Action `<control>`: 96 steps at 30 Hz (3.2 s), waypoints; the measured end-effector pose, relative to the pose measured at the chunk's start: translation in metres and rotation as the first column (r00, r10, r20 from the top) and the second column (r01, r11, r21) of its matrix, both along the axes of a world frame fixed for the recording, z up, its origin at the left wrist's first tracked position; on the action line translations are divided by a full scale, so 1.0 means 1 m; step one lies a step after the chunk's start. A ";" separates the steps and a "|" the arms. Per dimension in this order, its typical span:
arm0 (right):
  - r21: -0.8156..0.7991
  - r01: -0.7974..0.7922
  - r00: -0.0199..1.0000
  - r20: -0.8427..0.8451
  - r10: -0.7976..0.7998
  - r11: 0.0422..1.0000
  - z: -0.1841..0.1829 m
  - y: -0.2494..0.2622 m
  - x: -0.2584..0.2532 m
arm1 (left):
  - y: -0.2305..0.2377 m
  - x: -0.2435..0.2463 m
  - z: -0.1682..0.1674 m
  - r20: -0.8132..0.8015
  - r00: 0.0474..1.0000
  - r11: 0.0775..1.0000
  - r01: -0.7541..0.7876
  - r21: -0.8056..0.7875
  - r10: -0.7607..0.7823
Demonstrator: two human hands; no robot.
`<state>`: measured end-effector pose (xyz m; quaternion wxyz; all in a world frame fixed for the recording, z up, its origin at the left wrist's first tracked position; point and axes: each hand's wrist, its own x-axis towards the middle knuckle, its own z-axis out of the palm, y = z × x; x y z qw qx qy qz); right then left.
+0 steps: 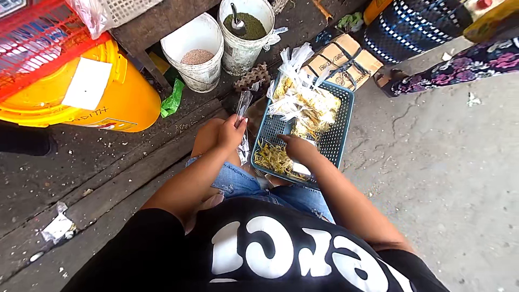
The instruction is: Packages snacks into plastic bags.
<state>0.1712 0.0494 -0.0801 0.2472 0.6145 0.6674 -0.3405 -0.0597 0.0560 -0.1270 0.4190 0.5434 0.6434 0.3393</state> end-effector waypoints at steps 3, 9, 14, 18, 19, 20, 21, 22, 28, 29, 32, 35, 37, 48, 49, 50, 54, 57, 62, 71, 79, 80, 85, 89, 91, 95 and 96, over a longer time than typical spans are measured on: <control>0.107 -0.025 1.000 0.005 0.025 0.994 -0.025 0.016 0.021 | 0.000 0.002 -0.004 -0.012 1.000 0.999 -0.003 0.043 0.003; 0.251 0.074 0.978 0.173 -0.120 0.965 -0.012 0.028 0.038 | -0.003 -0.002 0.004 -0.022 1.000 1.000 0.011 -0.022 -0.011; 0.230 0.084 0.954 0.262 -0.145 0.970 0.020 0.041 0.053 | -0.007 -0.013 0.006 -0.042 0.999 1.000 0.005 -0.009 -0.005; 0.158 0.075 0.960 0.256 -0.114 0.985 0.004 0.032 0.044 | -0.003 -0.009 0.005 -0.041 0.999 1.000 -0.008 -0.014 0.008; 0.151 0.097 0.959 0.250 -0.133 0.984 -0.004 0.032 0.042 | -0.002 -0.007 0.006 -0.038 0.999 1.000 -0.003 -0.019 0.003; 0.149 0.128 0.955 0.249 -0.162 0.981 -0.014 0.032 0.041 | -0.002 -0.004 0.006 -0.039 0.999 1.000 0.003 -0.024 -0.004; 0.149 0.157 0.947 0.257 -0.192 0.976 -0.023 0.031 0.037 | -0.002 -0.002 0.005 -0.041 0.999 1.000 0.014 -0.028 -0.015; 0.152 0.183 0.938 0.270 -0.219 0.971 -0.030 0.028 0.031 | -0.002 -0.001 0.003 -0.042 0.999 0.999 0.026 -0.033 -0.028; -0.025 0.108 0.970 0.222 -0.099 0.994 -0.004 0.000 -0.009 | 0.001 -0.001 -0.005 -0.047 0.999 1.000 0.022 -0.017 -0.022; -0.049 0.075 0.980 0.190 -0.064 0.996 0.001 -0.001 -0.009 | 0.001 -0.002 -0.007 -0.043 0.999 1.000 0.013 -0.014 -0.013; 0.056 0.080 0.992 0.097 -0.086 0.995 -0.004 0.009 0.007 | 0.000 -0.002 -0.006 -0.046 0.999 1.000 0.007 -0.013 -0.007; 0.157 0.177 0.984 -0.021 -0.176 0.972 -0.031 0.023 0.035 | -0.003 -0.001 -0.003 -0.038 0.999 1.000 0.002 -0.008 -0.002; 0.209 0.231 0.972 0.000 -0.236 0.950 -0.031 0.029 0.047 | -0.004 -0.003 0.000 -0.030 1.000 1.000 -0.002 -0.007 0.002; 0.185 0.204 0.930 0.271 -0.249 0.961 -0.026 0.032 0.039 | -0.001 -0.007 0.004 -0.061 0.998 0.998 -0.010 -0.058 0.007; 0.152 0.180 0.925 0.310 -0.219 0.972 -0.024 0.029 0.035 | -0.001 -0.007 0.005 -0.066 0.998 0.998 -0.009 -0.063 0.005; 0.123 0.165 0.922 0.332 -0.198 0.979 -0.021 0.028 0.032 | -0.001 -0.007 0.005 -0.071 0.997 0.998 -0.008 -0.065 0.003; 0.103 0.192 0.929 0.300 -0.215 0.976 -0.013 0.030 0.033 | 0.000 -0.008 -0.002 -0.036 0.999 1.000 -0.006 -0.027 0.005; 0.217 0.244 0.925 0.239 -0.294 0.945 -0.019 0.039 0.047 | 0.000 -0.007 0.000 -0.042 0.999 0.999 -0.003 -0.034 0.002; 0.200 0.230 0.924 0.262 -0.278 0.952 -0.025 0.044 0.049 | -0.001 -0.008 0.000 -0.050 0.999 0.999 0.001 -0.036 -0.003; 0.019 0.112 0.964 0.242 -0.113 0.994 -0.009 0.012 0.012 | 0.000 -0.005 0.001 -0.047 0.999 0.999 -0.008 -0.034 0.007; 0.040 0.047 0.995 -0.095 -0.043 0.998 0.000 -0.005 0.033 | -0.004 -0.006 -0.002 -0.039 0.999 1.000 0.008 0.011 -0.007; 0.094 0.085 0.992 -0.104 -0.075 0.992 0.002 -0.004 0.037 | -0.005 -0.007 -0.001 -0.025 1.000 1.000 0.006 0.024 -0.005; 0.183 0.167 0.972 -0.193 -0.131 0.969 -0.024 -0.017 0.034 | 0.002 -0.010 0.006 0.139 0.986 0.989 -0.105 0.107 0.090; 0.040 0.101 0.987 -0.130 -0.095 0.994 -0.019 -0.041 0.009 | 0.016 0.000 0.037 0.315 0.949 0.926 -0.142 0.349 0.027; 0.025 0.065 0.996 -0.067 -0.063 0.998 -0.012 -0.051 0.008 | 0.011 0.015 0.062 0.383 0.917 0.890 -0.080 0.449 -0.111; 0.167 0.187 0.975 -0.149 -0.163 0.968 -0.015 -0.062 0.035 | -0.026 0.056 0.092 0.347 0.854 0.836 0.169 0.521 -0.389; 0.175 0.214 0.969 -0.165 -0.186 0.961 -0.016 -0.063 0.039 | -0.034 0.065 0.086 0.320 0.845 0.824 0.222 0.521 -0.430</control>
